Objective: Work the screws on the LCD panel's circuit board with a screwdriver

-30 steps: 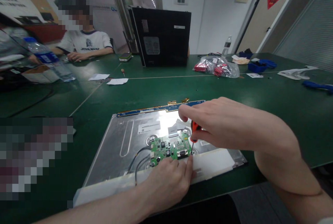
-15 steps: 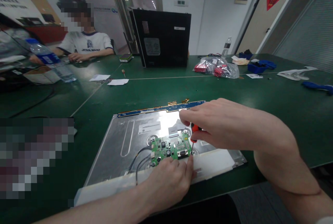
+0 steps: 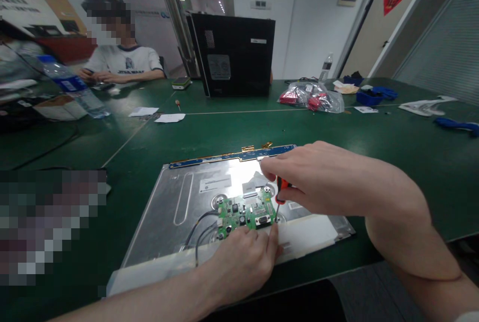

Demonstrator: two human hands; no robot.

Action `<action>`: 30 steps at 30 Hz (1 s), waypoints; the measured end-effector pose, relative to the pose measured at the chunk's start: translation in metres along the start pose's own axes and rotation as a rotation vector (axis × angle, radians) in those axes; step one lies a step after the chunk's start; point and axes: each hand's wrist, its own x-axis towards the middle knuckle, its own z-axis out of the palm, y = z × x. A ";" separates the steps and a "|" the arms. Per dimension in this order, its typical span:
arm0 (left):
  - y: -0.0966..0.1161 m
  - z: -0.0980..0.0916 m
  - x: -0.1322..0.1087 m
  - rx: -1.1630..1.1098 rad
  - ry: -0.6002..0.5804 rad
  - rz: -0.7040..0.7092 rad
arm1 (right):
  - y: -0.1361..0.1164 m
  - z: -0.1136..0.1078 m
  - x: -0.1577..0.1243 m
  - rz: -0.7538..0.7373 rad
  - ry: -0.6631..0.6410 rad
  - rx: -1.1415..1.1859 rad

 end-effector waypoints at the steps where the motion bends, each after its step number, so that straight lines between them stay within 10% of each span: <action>1: 0.000 0.000 0.000 0.002 -0.003 0.004 | 0.001 0.000 0.001 0.025 0.004 -0.020; 30: -0.001 -0.001 0.000 -0.020 -0.004 -0.005 | 0.002 0.001 -0.003 -0.044 0.020 0.006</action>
